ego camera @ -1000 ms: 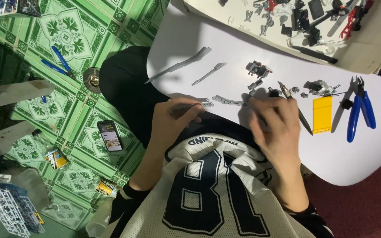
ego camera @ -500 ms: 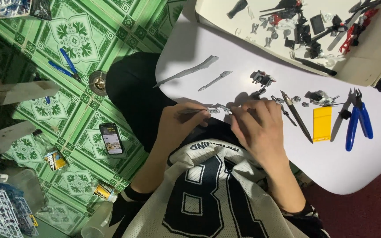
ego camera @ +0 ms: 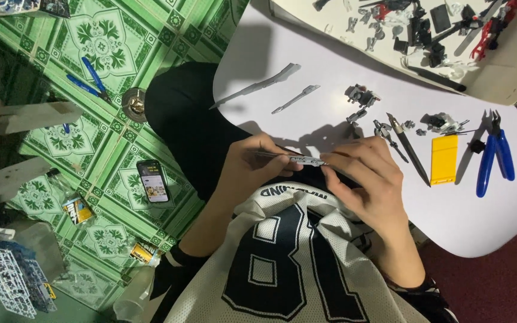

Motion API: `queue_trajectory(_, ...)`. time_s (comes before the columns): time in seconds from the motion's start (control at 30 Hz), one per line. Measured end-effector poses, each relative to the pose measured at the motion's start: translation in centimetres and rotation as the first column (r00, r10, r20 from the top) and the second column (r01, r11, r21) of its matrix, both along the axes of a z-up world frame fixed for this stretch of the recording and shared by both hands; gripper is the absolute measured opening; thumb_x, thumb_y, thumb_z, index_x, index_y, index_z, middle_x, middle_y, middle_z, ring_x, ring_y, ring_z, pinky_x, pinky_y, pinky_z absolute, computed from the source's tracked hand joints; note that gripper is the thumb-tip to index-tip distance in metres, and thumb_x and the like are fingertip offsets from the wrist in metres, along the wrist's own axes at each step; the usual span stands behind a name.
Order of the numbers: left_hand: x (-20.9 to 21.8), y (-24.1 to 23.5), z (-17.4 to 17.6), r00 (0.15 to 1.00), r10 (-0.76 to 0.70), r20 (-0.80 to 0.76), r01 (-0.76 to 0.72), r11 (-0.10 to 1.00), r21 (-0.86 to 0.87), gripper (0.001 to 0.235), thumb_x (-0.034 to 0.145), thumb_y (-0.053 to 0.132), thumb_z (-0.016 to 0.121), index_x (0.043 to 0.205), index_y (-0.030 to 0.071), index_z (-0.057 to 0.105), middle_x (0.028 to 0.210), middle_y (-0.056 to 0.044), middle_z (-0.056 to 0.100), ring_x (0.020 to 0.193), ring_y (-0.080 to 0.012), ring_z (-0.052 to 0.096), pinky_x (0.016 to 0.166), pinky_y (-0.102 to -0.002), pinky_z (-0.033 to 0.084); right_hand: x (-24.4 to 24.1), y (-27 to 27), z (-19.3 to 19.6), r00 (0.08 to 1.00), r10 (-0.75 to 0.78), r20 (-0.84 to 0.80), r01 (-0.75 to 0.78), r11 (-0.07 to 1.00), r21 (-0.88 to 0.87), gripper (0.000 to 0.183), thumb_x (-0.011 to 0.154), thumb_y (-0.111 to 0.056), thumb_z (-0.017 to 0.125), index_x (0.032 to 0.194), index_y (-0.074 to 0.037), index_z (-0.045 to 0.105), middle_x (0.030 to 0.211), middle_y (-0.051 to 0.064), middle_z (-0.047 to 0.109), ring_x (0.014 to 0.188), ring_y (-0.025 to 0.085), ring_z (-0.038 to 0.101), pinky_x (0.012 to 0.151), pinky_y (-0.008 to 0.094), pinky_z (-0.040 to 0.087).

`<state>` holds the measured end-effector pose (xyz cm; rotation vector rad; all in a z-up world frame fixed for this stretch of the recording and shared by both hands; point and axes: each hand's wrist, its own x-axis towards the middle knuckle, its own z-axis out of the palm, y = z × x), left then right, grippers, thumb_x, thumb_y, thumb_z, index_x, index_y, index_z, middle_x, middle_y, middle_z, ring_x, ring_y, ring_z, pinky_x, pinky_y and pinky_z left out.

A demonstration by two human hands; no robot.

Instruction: The person assembles small plastic model kit parts by hand, picking up pieces from a white tray and table, fitting them together, and placing assembled sub-assemblies back on the table. They handle multiple small components and occasionally adjust their grip to align parts.

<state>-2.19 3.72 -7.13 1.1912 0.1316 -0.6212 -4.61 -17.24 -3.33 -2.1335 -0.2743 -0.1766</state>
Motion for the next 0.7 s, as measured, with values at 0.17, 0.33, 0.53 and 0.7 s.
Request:
queue_trajectory(0.17, -0.4, -0.2, -0.5, 1.0, 0.027, -0.01, -0.027, 0.999, -0.024, 0.013, 0.085, 0.005, 0.067, 0.086, -0.007, 0.062, 0.088, -0.028, 0.069, 0.08, -0.0305, 0.071, 0.066, -0.037, 0.062, -0.2, -0.3, -0.3, 0.999, 0.005, -0.046, 0.002, 0.988, 0.157, 0.011, 0.081, 0.004, 0.071, 0.089, -0.004, 0.073, 0.08, 0.01, 0.067, 0.069, 0.024, 0.06, 0.069, 0.036, 0.052)
queue_trajectory(0.33, -0.7, -0.4, -1.1, 0.998, 0.064, -0.011, -0.064, 0.998, -0.008, 0.013, 0.085, 0.004, 0.067, 0.087, -0.008, 0.062, 0.087, -0.027, 0.069, 0.079, -0.0299, 0.072, 0.066, -0.036, 0.063, -0.8, -0.8, -1.4, 0.989, -0.01, -0.146, 0.05, 0.96, 0.274, 0.015, 0.076, 0.004, 0.076, 0.089, -0.002, 0.072, 0.077, 0.01, 0.069, 0.065, 0.022, 0.064, 0.063, 0.034, 0.053)
queue_trajectory(0.53, 0.0, 0.4, -1.2, 0.982, 0.14, 0.128, -0.158, 0.978, 0.139, 0.015, 0.087, 0.006, 0.068, 0.09, -0.007, 0.062, 0.083, -0.025, 0.07, 0.075, -0.031, 0.073, 0.065, -0.037, 0.063, -0.7, 0.3, -2.6, 0.988, -0.133, 0.074, 0.133, 0.991, 0.01, 0.005, 0.083, 0.002, 0.073, 0.088, 0.0, 0.071, 0.075, 0.012, 0.064, 0.062, 0.026, 0.06, 0.058, 0.036, 0.051)
queue_trajectory(0.7, 0.1, 0.6, -1.5, 0.959, 0.143, 0.245, -0.182, 0.972, 0.148, 0.01, 0.087, 0.004, 0.068, 0.089, -0.005, 0.063, 0.081, -0.021, 0.071, 0.074, -0.027, 0.073, 0.064, -0.035, 0.063, 0.0, 2.3, -4.6, 0.925, -0.13, 0.358, 0.28, 0.87, -0.406, 0.011, 0.078, -0.002, 0.078, 0.086, -0.006, 0.072, 0.072, 0.009, 0.06, 0.062, 0.023, 0.054, 0.058, 0.032, 0.045)
